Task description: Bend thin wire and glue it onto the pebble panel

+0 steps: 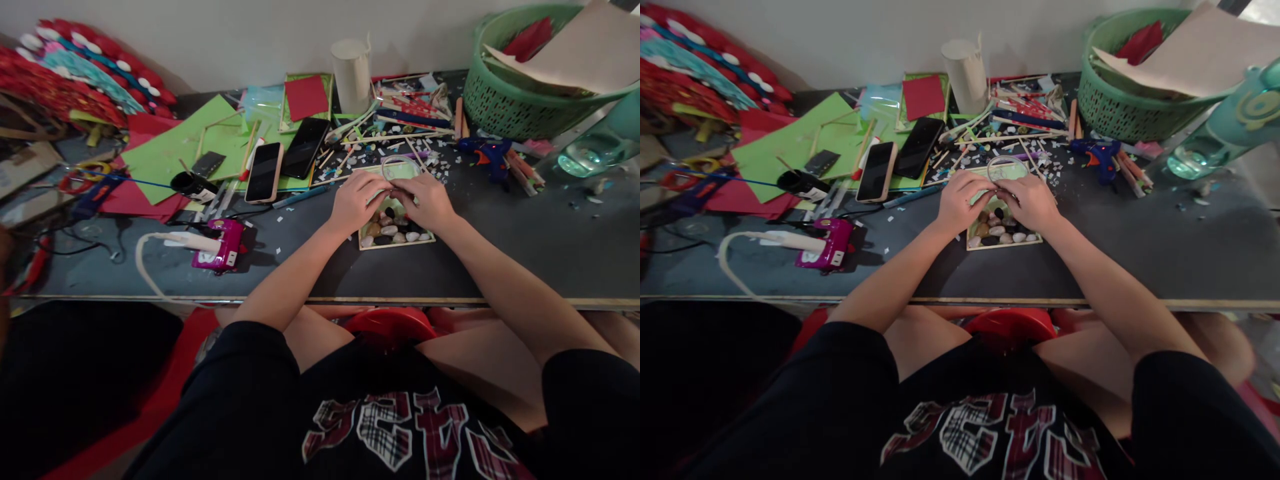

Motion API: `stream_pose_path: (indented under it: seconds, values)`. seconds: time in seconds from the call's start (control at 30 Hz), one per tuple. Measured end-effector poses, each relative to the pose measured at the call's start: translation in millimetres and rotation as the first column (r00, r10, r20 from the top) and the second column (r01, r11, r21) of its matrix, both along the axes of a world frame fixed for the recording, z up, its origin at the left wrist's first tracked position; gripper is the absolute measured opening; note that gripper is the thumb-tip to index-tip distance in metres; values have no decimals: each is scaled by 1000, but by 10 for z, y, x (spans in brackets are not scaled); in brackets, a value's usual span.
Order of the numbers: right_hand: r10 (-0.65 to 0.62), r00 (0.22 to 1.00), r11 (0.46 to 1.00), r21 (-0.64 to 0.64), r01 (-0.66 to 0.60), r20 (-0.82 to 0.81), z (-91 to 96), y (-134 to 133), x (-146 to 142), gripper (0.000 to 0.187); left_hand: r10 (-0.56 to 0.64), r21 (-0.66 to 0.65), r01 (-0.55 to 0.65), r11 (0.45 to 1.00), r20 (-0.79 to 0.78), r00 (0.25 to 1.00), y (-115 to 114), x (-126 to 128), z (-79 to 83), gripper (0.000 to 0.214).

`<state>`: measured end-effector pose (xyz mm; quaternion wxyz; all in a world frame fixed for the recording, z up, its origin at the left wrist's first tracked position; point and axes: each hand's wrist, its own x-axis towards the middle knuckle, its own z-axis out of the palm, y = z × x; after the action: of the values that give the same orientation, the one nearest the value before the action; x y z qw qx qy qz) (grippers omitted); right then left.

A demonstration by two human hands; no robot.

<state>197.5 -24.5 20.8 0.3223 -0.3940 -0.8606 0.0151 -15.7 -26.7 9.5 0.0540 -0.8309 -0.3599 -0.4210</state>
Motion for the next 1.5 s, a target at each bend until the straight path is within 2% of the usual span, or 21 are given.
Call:
stream_pose_path:
  seconds: [0.27,0.43,0.67,0.83,1.03,1.17,1.3,1.4,1.5]
  values:
    - [82,996,997,9,-83,39,56,-40,-34,32,-14,-12,14,1000,-4,1000,-12,1,13,30]
    - [83,996,996,10,-84,35,60,-45,-45,26,-58,-8,58,998,-23,998,-29,10,31,24]
    - [53,998,999,1,-53,36,86,-60,-68,13,-44,14,46,999,-122,992,-38,55,7,32]
    - [32,998,997,-72,-36,-59,122,-98,-107,7,-6,-13,4,1000,-157,988,-55,82,16,40]
    - [-6,978,981,-191,-35,-210,202,-161,-179,6,37,111,-10,994,-248,968,-35,62,46,43]
    - [-17,941,950,-299,-90,-339,233,-177,-209,5,93,224,-30,974,-275,957,-10,45,39,39]
    - [-10,900,944,-301,-135,-436,241,-203,-243,8,133,350,-40,936,-245,960,10,39,13,31]
    - [-4,883,938,-307,-159,-469,207,-198,-271,12,76,311,-9,950,-205,976,23,21,-23,28]
    - [-86,876,958,-280,-57,-475,160,-116,-200,18,-34,205,65,977,-153,988,16,-4,-62,27]
